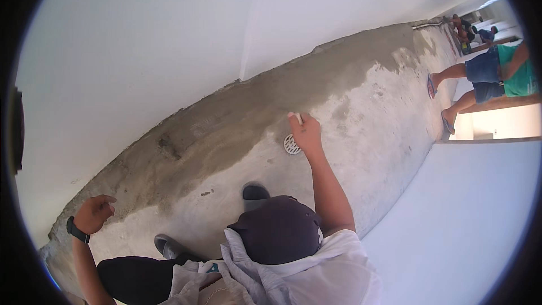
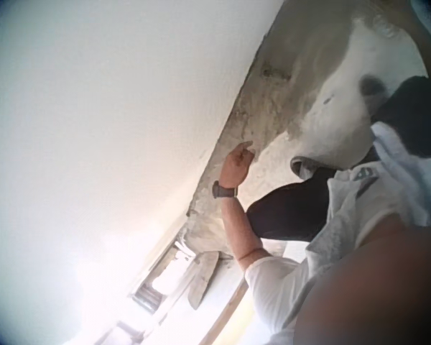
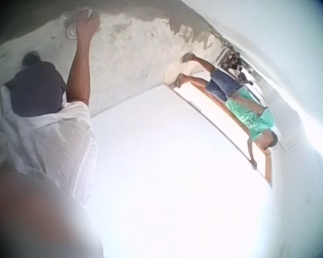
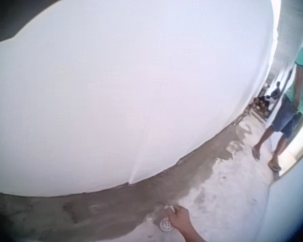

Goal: The person uses a trowel to spread and smooth cement along the base of a wall in a narrow corridor. They walk forward, apply cement, and smooth it repeatedly along the wall's length.

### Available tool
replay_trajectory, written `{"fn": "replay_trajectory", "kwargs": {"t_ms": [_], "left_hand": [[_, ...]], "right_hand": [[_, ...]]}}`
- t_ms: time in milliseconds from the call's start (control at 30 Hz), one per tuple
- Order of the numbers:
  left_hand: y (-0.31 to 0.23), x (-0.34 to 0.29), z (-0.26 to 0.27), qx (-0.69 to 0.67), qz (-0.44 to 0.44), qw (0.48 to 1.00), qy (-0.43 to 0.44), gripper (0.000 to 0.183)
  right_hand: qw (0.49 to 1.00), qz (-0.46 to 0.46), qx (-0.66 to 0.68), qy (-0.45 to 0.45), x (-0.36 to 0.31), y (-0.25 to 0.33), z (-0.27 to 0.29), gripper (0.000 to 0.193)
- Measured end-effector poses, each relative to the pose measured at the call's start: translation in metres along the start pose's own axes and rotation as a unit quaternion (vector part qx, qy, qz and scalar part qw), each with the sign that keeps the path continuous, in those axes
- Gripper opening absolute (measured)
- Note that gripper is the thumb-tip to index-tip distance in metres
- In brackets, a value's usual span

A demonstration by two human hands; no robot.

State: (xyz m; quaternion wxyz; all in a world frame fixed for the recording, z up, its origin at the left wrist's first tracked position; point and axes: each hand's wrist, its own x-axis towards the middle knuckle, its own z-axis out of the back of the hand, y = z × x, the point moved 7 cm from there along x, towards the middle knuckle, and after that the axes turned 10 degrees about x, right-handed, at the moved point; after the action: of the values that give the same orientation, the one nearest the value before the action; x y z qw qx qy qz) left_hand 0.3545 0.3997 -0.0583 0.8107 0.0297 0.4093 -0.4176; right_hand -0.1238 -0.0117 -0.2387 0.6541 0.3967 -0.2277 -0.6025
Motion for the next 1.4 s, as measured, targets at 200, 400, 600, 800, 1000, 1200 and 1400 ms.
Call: {"fn": "replay_trajectory", "kwargs": {"t_ms": [200,400,600,800,1000,1200,1400], "left_hand": [[-0.013,0.012,-0.003,0.002,0.023,1.000,0.021,0.033],[-0.014,0.018,-0.007,0.020,0.046,0.998,0.035,0.034],[-0.012,0.026,-0.010,0.027,0.046,0.998,0.040,0.034],[-0.016,0.034,-0.012,0.024,0.058,0.997,0.038,0.035],[-0.013,0.032,-0.014,0.038,0.056,0.997,0.040,0.035],[-0.005,0.036,-0.019,0.035,0.050,0.996,0.058,0.033],[0.002,0.032,-0.019,-0.019,0.077,0.995,0.068,0.032]], "right_hand": [[0.946,0.135,-0.246,-0.166,0.047,-0.023,0.002,0.035],[0.945,0.120,-0.247,-0.177,0.064,-0.035,0.018,0.039],[0.986,-0.017,-0.166,-0.008,0.088,-0.030,0.027,0.049],[0.968,-0.006,-0.230,0.098,0.117,-0.018,-0.003,0.053],[0.975,-0.083,-0.205,0.014,0.121,-0.022,0.021,0.053],[0.981,-0.051,-0.179,0.050,0.130,-0.043,0.003,0.056],[0.991,0.029,-0.093,0.094,0.162,-0.056,0.052,0.059]]}}
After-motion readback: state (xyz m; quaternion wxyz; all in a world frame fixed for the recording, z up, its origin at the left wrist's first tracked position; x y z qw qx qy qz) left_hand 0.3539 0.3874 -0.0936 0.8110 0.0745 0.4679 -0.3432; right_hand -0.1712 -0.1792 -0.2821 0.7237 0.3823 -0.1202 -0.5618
